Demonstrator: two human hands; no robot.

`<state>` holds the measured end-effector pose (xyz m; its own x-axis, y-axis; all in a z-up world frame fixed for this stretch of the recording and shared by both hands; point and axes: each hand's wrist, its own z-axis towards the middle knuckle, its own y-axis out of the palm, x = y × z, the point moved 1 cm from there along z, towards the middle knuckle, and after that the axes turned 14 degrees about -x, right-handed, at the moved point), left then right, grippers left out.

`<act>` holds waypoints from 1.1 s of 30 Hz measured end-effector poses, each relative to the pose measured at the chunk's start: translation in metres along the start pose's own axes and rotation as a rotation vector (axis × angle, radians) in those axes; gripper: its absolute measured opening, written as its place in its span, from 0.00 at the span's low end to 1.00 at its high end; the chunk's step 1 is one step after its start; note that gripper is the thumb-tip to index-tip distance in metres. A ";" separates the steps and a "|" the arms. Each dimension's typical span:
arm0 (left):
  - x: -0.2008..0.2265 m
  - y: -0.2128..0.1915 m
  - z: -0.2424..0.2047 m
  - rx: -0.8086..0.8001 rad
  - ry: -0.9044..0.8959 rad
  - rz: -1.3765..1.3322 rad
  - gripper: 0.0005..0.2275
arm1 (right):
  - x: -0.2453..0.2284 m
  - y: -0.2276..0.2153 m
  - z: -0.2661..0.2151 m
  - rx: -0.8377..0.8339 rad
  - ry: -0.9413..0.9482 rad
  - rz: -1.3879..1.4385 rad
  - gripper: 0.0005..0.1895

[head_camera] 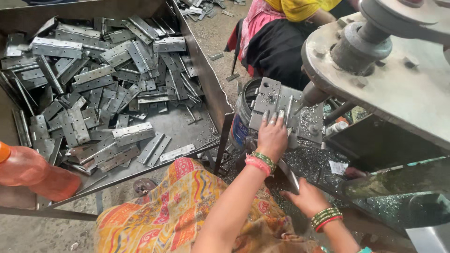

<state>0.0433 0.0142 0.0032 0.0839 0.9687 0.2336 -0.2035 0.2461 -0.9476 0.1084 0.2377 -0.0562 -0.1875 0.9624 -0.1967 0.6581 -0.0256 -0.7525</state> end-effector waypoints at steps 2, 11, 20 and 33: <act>0.000 0.003 0.012 -0.040 -0.019 -0.076 0.14 | -0.003 0.018 -0.002 0.176 -0.105 0.051 0.40; -0.001 0.003 0.001 0.009 0.039 0.024 0.13 | 0.005 0.057 0.003 0.093 0.047 0.076 0.45; -0.016 0.010 0.048 -0.009 -0.016 0.000 0.14 | -0.003 0.075 -0.005 0.226 0.003 0.167 0.32; 0.013 -0.028 -0.045 -0.077 0.094 0.141 0.12 | -0.038 -0.025 -0.046 0.580 -0.151 0.190 0.31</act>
<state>0.0943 0.0184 0.0226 0.1511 0.9854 0.0792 -0.1446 0.1012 -0.9843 0.1326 0.2147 -0.0011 -0.2352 0.8788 -0.4153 0.1950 -0.3759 -0.9059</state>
